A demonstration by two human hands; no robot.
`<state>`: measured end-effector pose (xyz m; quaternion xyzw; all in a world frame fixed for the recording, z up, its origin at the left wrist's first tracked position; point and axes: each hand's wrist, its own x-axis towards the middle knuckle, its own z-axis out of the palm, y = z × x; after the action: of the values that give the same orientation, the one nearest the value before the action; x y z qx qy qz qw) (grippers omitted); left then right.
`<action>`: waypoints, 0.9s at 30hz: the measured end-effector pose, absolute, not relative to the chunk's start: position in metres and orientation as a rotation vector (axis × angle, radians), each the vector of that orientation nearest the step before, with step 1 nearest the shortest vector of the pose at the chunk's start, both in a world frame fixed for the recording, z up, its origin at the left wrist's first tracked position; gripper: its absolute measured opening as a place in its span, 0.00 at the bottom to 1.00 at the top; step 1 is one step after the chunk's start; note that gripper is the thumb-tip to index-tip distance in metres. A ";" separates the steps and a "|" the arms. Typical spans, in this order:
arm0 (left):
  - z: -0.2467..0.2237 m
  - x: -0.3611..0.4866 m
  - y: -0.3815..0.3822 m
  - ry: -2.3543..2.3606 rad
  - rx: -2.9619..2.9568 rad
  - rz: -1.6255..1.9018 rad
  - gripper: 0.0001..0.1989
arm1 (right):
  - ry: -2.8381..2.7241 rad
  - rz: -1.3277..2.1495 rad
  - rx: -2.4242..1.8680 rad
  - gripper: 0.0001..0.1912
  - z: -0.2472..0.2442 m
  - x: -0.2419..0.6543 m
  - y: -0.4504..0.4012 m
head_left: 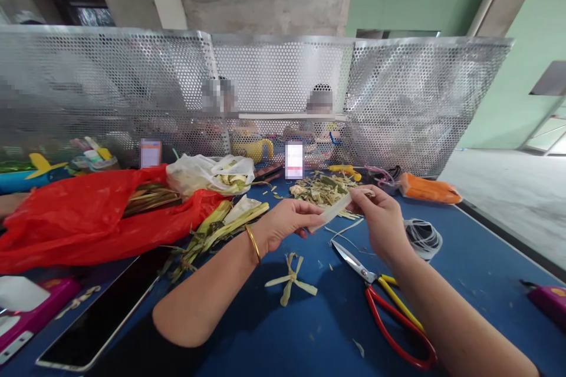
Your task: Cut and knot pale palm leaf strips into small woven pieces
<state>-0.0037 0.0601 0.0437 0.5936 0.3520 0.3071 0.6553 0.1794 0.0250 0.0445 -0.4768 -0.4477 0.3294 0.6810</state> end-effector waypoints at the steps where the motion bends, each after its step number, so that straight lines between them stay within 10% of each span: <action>1: 0.044 -0.003 0.059 0.798 1.366 0.689 0.10 | -0.989 0.746 -1.065 0.13 0.044 0.179 0.025; 27: 0.039 0.011 0.050 0.848 1.215 0.884 0.12 | -1.067 1.233 -1.046 0.16 0.029 0.158 0.018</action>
<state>0.0107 0.0499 0.0395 0.5351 0.3733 0.3890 0.6504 0.1581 0.0185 0.0292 -0.4449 -0.4537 0.5246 0.5665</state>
